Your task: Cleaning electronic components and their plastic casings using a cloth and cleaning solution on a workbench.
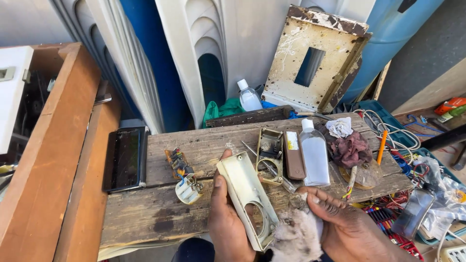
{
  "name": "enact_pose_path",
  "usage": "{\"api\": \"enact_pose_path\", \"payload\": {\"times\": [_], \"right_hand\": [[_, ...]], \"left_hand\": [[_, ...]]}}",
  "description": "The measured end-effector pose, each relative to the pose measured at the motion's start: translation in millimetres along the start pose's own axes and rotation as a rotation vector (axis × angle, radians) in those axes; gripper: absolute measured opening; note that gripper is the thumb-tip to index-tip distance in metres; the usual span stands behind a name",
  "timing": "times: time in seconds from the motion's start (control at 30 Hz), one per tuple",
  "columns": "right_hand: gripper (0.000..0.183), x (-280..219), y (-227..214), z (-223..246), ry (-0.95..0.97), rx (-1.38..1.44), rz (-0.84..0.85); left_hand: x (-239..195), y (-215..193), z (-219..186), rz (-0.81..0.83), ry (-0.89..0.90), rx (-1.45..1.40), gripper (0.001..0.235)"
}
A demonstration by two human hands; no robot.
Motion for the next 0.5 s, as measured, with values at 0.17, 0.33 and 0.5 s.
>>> {"api": "enact_pose_path", "payload": {"times": [0.17,0.33,0.5], "right_hand": [[0.027,-1,2,-6,-0.075,-0.178,-0.064],[0.025,12,-14,-21,-0.197,-0.260,0.159],[0.020,21,-25,-20,-0.240,-0.431,0.117]], "left_hand": [[18,-13,15,0.157,-0.140,-0.178,0.066],[25,-16,25,0.238,-0.160,-0.111,0.061],[27,-14,31,0.181,-0.139,-0.092,0.057]]}}
Point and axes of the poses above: each hand's wrist, its own x-axis towards the middle knuckle, its own y-axis out of the palm, z = x × y, the point moved 4 cm from there along x, towards the middle knuckle, and after that the axes turned 4 degrees about x, right-handed, at the moved point
